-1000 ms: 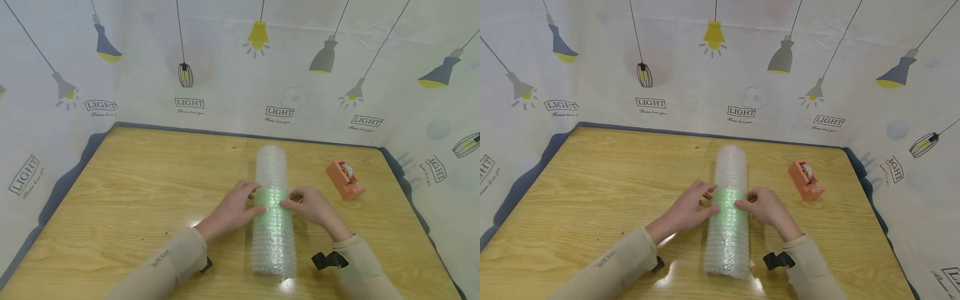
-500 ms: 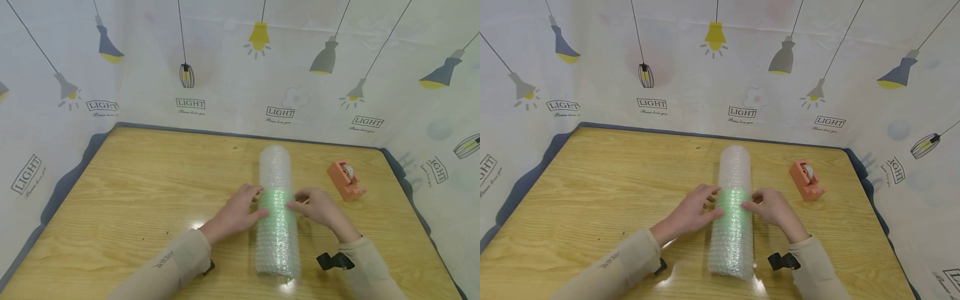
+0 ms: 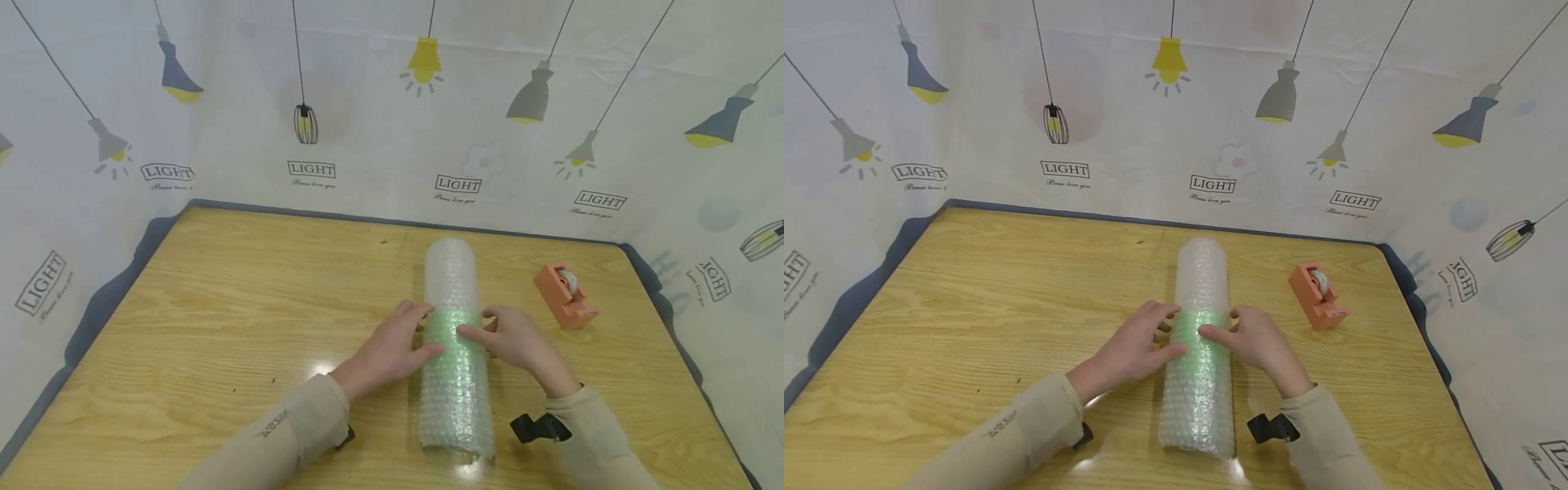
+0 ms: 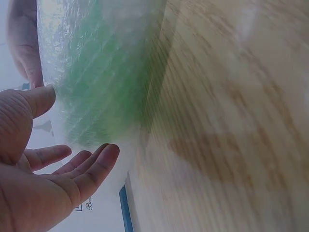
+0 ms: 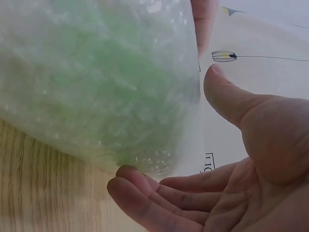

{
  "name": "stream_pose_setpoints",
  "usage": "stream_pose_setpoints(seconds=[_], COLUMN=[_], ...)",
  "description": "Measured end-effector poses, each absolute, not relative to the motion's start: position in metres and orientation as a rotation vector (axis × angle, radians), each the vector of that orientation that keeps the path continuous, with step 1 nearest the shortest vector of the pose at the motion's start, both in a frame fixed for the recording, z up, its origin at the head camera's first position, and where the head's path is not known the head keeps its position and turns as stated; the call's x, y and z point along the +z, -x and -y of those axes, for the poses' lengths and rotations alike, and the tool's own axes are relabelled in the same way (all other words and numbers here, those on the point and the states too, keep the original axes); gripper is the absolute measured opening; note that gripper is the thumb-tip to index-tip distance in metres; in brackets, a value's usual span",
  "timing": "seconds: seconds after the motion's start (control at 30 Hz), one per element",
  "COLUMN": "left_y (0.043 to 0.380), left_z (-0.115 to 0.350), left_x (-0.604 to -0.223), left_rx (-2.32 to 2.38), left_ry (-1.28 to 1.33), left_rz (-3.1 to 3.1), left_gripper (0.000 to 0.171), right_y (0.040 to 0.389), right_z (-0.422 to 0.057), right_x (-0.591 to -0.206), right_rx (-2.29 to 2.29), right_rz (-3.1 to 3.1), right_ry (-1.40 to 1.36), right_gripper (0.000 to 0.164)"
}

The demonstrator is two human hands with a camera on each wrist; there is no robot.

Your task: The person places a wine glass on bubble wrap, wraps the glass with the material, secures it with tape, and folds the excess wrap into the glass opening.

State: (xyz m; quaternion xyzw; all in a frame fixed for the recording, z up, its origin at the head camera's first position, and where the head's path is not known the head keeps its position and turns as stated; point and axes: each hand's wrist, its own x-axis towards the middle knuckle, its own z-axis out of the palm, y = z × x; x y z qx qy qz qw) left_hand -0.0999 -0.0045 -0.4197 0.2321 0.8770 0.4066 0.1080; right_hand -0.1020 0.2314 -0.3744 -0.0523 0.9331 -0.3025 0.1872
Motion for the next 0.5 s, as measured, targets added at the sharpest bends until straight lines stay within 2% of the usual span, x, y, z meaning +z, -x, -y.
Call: stream_pose_setpoints(seconds=[0.5], left_y=[0.0975], left_z=[0.007], left_x=[-0.412], left_rx=[1.11], left_ry=[-0.753], left_rz=[-2.671], left_gripper=[0.068], right_y=[0.1074], right_z=[-0.2259], right_x=[-0.3824], right_rx=[-0.917], right_rz=[-2.551], right_ry=[0.167], right_gripper=[0.089])
